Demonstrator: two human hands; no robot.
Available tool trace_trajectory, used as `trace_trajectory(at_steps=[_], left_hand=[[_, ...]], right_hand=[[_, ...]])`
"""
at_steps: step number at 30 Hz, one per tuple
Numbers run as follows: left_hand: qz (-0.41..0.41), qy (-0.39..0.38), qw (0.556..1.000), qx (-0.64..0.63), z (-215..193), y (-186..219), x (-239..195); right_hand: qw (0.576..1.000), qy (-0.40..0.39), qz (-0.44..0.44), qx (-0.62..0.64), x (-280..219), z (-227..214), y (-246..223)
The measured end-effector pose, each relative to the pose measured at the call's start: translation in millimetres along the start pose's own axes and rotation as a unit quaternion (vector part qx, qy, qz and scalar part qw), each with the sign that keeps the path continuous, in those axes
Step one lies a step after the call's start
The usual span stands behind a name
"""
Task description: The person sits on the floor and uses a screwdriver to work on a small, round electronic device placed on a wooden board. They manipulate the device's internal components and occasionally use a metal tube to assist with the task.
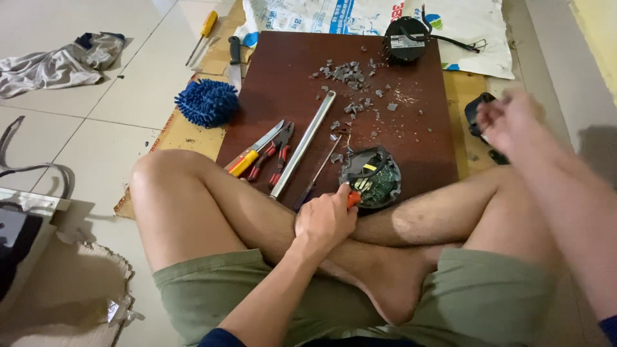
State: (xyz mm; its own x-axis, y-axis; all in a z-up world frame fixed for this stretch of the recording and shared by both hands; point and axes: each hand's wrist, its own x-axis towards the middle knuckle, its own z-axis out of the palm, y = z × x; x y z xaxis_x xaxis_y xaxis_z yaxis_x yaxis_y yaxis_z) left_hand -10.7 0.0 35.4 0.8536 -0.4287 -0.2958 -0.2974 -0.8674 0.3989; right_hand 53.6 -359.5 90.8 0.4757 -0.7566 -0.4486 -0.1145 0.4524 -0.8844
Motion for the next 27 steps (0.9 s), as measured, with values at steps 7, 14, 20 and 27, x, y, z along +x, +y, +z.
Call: trace_trajectory(at_steps=[7,14,20,27], left_hand=[[0.011,0.026,1.0,0.004,14,-6,6],[0.006,0.021,1.0,-0.012,5,-2,0],[0.005,0.019,1.0,-0.005,7,-3,2],[0.006,0.045,0.999,0.012,14,2,-6]], right_hand=[[0.963,-0.031,-0.095,-0.25,-46,-3,44],[0.755,-0.237,-0.167,-0.588,-126,17,90],[0.74,-0.268,-0.109,-0.607,-152,30,79],[0.688,-0.288,-0.146,-0.65,-96,27,116]])
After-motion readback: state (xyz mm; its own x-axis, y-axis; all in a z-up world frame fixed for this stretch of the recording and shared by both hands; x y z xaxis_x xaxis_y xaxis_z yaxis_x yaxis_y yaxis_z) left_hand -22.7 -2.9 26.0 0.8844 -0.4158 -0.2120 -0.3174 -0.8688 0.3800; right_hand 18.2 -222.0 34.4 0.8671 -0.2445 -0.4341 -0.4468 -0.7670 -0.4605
